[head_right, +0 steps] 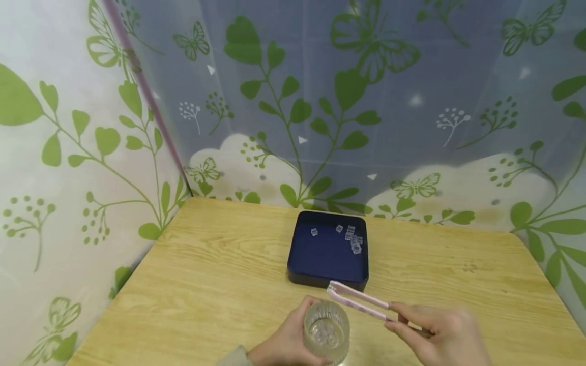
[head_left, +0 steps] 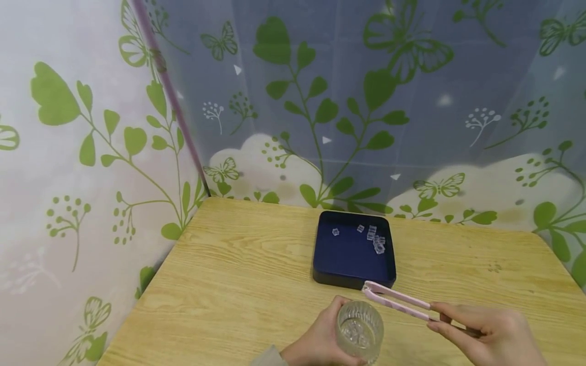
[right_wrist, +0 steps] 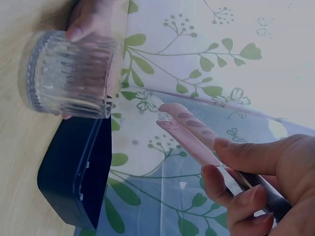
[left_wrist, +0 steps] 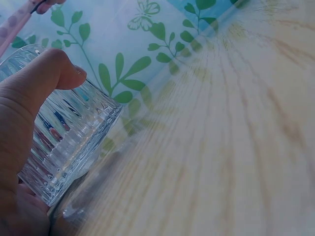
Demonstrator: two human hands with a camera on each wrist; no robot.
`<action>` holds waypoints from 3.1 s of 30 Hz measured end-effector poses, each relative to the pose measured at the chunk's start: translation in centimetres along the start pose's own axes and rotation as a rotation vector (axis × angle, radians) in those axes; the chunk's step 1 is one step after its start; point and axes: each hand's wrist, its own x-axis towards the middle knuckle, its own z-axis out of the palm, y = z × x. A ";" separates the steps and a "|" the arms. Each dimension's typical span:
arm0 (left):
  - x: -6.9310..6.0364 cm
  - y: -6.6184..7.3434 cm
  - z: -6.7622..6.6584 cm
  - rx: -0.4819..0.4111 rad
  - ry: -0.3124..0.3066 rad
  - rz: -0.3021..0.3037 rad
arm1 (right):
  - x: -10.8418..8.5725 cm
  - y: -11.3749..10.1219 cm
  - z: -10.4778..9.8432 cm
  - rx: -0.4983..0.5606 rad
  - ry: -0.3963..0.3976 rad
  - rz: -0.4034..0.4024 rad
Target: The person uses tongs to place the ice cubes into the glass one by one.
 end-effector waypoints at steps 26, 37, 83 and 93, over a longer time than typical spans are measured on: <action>-0.2 0.0 0.1 0.008 -0.002 0.003 | -0.9 -0.2 -0.1 0.025 0.004 -0.001; -0.3 -0.1 0.4 -0.011 0.004 -0.006 | 1.2 0.0 -0.3 0.031 -0.008 0.034; 0.0 0.4 0.1 0.055 0.018 -0.081 | 6.7 6.0 9.6 -0.238 0.051 0.178; -0.2 0.4 -0.1 0.055 0.020 -0.058 | 7.1 3.3 8.4 -0.331 -0.128 0.329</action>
